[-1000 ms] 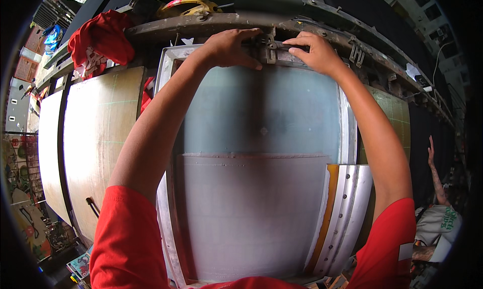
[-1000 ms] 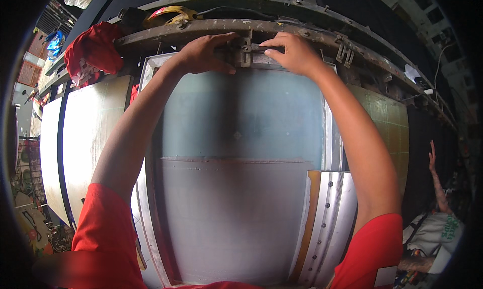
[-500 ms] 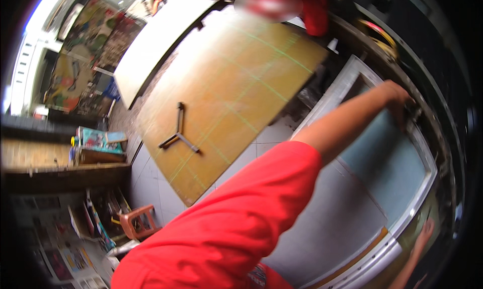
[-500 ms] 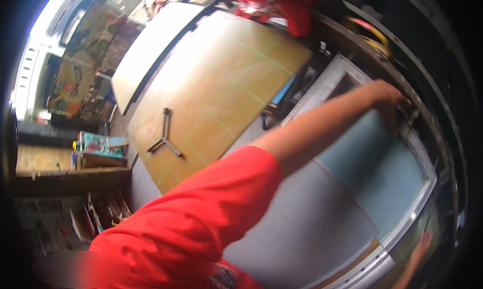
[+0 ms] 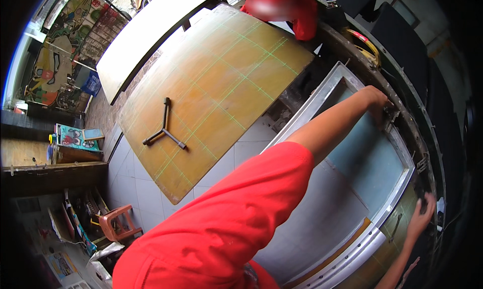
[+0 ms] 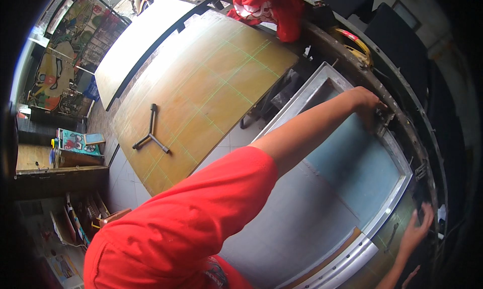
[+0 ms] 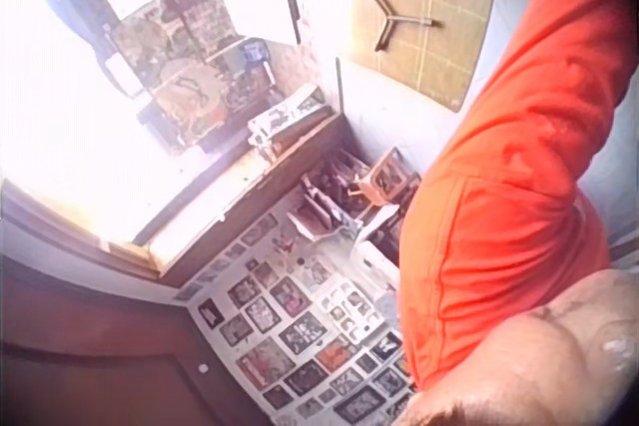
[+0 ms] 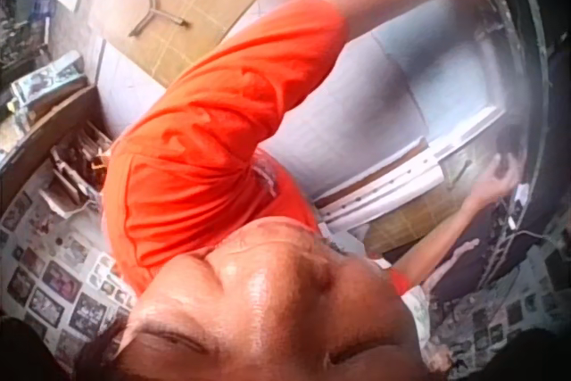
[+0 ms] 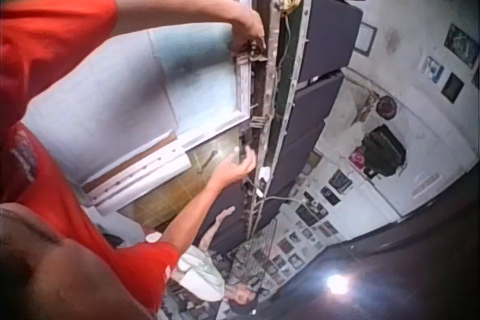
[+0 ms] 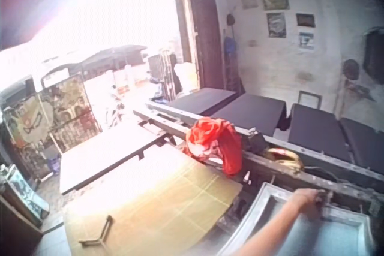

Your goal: The person uses a T-handle wrench to tighten bolts on the top edge of a large rectangular screen frame. They then lift the frame, flip it over to reveal a printed design, and carry it across the room to place it on a shelf.

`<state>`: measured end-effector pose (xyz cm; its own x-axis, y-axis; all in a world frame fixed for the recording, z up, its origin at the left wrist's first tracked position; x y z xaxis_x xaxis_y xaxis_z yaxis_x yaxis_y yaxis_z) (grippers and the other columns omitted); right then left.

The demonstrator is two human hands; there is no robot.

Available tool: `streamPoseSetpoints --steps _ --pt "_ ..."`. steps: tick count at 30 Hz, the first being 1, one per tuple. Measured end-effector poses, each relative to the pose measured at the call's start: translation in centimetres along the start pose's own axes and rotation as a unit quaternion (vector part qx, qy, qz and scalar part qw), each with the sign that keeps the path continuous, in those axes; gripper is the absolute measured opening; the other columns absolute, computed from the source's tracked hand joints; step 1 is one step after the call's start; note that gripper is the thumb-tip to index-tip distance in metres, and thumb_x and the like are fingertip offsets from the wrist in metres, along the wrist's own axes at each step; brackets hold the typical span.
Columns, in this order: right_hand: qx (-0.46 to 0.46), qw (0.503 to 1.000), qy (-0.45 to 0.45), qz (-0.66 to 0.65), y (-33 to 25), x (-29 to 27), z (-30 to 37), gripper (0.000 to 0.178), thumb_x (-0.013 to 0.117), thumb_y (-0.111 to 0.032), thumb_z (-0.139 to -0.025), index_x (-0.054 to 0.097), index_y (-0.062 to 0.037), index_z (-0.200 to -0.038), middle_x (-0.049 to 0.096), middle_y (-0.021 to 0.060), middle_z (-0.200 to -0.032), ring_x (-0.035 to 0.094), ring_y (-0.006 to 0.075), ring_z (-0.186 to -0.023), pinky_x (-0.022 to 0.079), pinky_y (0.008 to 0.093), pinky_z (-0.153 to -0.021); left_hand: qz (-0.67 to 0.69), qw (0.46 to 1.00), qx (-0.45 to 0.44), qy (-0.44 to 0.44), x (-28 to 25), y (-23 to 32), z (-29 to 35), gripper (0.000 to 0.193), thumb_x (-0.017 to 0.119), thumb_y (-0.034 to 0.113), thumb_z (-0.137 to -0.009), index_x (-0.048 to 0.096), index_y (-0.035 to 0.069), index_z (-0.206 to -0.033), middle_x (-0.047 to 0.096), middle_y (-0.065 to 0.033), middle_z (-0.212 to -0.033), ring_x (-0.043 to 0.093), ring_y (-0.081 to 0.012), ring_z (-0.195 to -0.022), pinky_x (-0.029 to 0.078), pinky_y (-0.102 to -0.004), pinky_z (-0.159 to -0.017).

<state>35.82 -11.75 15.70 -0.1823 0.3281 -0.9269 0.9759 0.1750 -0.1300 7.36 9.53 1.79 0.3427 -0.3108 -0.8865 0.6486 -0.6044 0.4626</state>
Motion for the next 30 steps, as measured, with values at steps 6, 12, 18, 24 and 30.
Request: streamPoseSetpoints --steps 6,12,18,24,30 --pt "-0.360 0.820 -0.286 -0.341 -44.0 2.7 -6.3 0.034 0.065 -0.008 -0.076 0.064 0.0000 -0.110 0.064 0.0155 -0.106 0.061 0.0278 -0.098 0.047 0.0346 -0.089 0.033 0.998 -0.042 -0.020 -0.3 -2.4 4.1 0.102 0.080 0.056 -0.055 0.044 0.019 -0.142 0.059 -0.0098 -0.130 0.057 -0.0264 -0.120 0.044 -0.0369 -0.100" --pt "-0.307 0.776 -0.214 -0.507 -50.5 0.8 -8.1 0.029 0.067 -0.005 -0.078 0.065 -0.0005 -0.107 0.066 0.0099 -0.098 0.060 0.0178 -0.089 0.046 0.0294 -0.084 0.050 0.999 -0.011 0.002 0.3 -1.9 2.9 0.105 0.083 0.054 -0.053 0.044 0.012 -0.141 0.059 -0.0136 -0.129 0.059 -0.0275 -0.116 0.047 -0.0364 -0.097" --pt "-0.204 0.791 -0.285 -0.502 -43.8 -1.8 -0.1 0.030 0.075 -0.013 -0.079 0.067 -0.0011 -0.105 0.067 0.0126 -0.099 0.064 0.0227 -0.089 0.051 0.0331 -0.080 0.029 1.000 -0.005 0.011 -1.3 0.4 2.0 0.115 0.085 0.052 -0.053 0.032 0.013 -0.148 0.062 -0.0180 -0.122 0.061 -0.0334 -0.112 0.048 -0.0397 -0.095" --pt "-0.055 0.780 -0.371 -0.501 -36.8 -4.6 9.9 0.032 0.074 -0.015 -0.082 0.066 -0.0040 -0.111 0.066 0.0123 -0.105 0.065 0.0258 -0.098 0.052 0.0353 -0.082 -0.022 0.966 0.105 0.234 -9.5 3.5 9.7 0.095 0.081 0.048 -0.065 0.041 0.010 -0.142 0.052 -0.0189 -0.134 0.050 -0.0369 -0.123 0.042 -0.0434 -0.102" --pt "0.151 0.719 -0.344 -0.585 -30.5 -5.0 19.1 0.032 0.075 -0.016 -0.082 0.065 0.0006 -0.108 0.067 0.0158 -0.105 0.065 0.0244 -0.098 0.052 0.0349 -0.084 -0.102 0.942 -0.163 0.275 -15.5 -2.1 34.5 0.049 0.072 0.014 -0.079 0.056 0.004 -0.124 0.055 -0.0188 -0.129 0.050 -0.0356 -0.123 0.040 -0.0427 -0.104"
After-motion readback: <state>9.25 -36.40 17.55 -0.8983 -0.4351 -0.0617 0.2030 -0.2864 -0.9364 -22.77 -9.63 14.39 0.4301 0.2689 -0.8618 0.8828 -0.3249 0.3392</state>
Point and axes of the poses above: each hand's wrist, its own z-axis away from the middle knuckle, its own x-axis out of the palm, y = z × x, the point moved 10 cm from there along -z, towards the middle knuckle
